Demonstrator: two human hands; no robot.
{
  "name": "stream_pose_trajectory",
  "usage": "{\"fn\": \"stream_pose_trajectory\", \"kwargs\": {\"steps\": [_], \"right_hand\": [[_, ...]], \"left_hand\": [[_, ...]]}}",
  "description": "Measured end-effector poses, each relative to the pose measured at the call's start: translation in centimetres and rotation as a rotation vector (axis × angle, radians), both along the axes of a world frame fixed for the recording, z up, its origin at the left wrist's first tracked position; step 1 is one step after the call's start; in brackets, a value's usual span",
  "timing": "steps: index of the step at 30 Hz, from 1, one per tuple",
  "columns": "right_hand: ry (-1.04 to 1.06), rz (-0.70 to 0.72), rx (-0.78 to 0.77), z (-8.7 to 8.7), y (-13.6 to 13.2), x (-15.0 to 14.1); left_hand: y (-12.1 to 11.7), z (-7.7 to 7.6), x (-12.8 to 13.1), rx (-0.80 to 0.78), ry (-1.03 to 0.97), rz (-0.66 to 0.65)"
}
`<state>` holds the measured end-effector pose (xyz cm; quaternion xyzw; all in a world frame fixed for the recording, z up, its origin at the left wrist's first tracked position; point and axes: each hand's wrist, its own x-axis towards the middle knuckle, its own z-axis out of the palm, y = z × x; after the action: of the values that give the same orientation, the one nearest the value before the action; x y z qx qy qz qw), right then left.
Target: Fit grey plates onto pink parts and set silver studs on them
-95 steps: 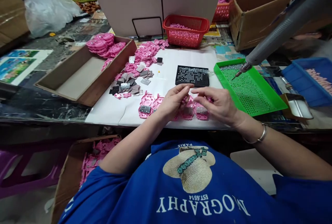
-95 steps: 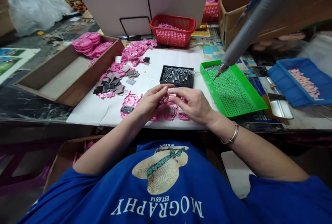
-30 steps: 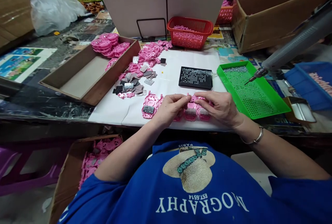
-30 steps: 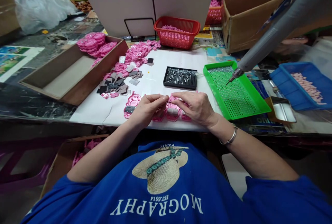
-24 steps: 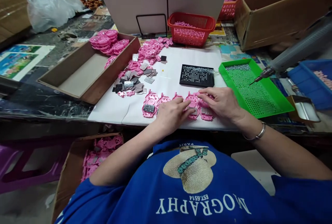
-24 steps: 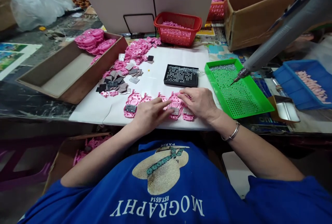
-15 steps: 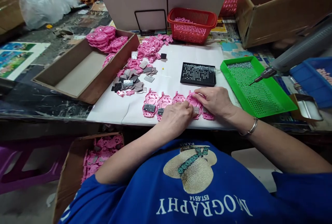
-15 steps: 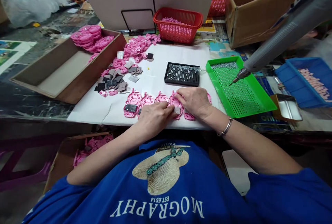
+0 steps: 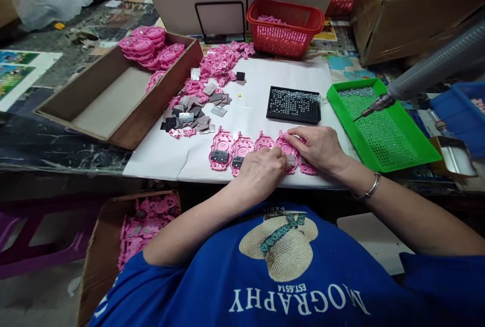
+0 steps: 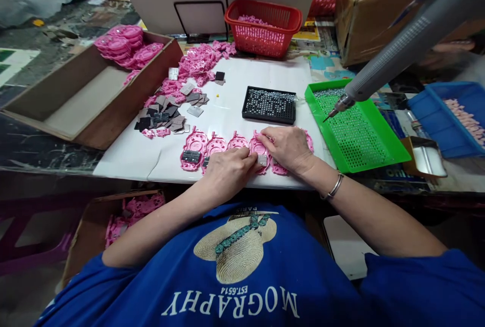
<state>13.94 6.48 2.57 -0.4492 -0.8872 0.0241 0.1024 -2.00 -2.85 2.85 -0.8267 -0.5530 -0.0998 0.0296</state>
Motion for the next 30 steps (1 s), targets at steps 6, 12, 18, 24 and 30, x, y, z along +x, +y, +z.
{"fn": "stream_pose_trajectory", "kwargs": {"steps": [6, 12, 18, 24, 30], "right_hand": [[-0.135, -0.057, -0.074, 1.4, -0.1, -0.9], [-0.261, -0.051, -0.119, 2.3, 0.3, -1.5], [-0.319, -0.060, -0.107, 2.2, 0.4, -1.5], [0.144, 0.046, 0.026, 3.6, -0.5, -0.6], [0.435, 0.399, -0.065, 3.3, -2.0, -1.2]], "left_hand": [[0.0, -0.2, -0.1, 0.017, -0.018, -0.026], [0.2, -0.7, -0.2, 0.018, -0.024, -0.068], [0.2, -0.3, -0.1, -0.065, -0.049, -0.057], [0.3, 0.9, -2.8, -0.285, -0.817, -0.041], [0.9, 0.1, -4.2, -0.614, -1.476, -0.082]]}}
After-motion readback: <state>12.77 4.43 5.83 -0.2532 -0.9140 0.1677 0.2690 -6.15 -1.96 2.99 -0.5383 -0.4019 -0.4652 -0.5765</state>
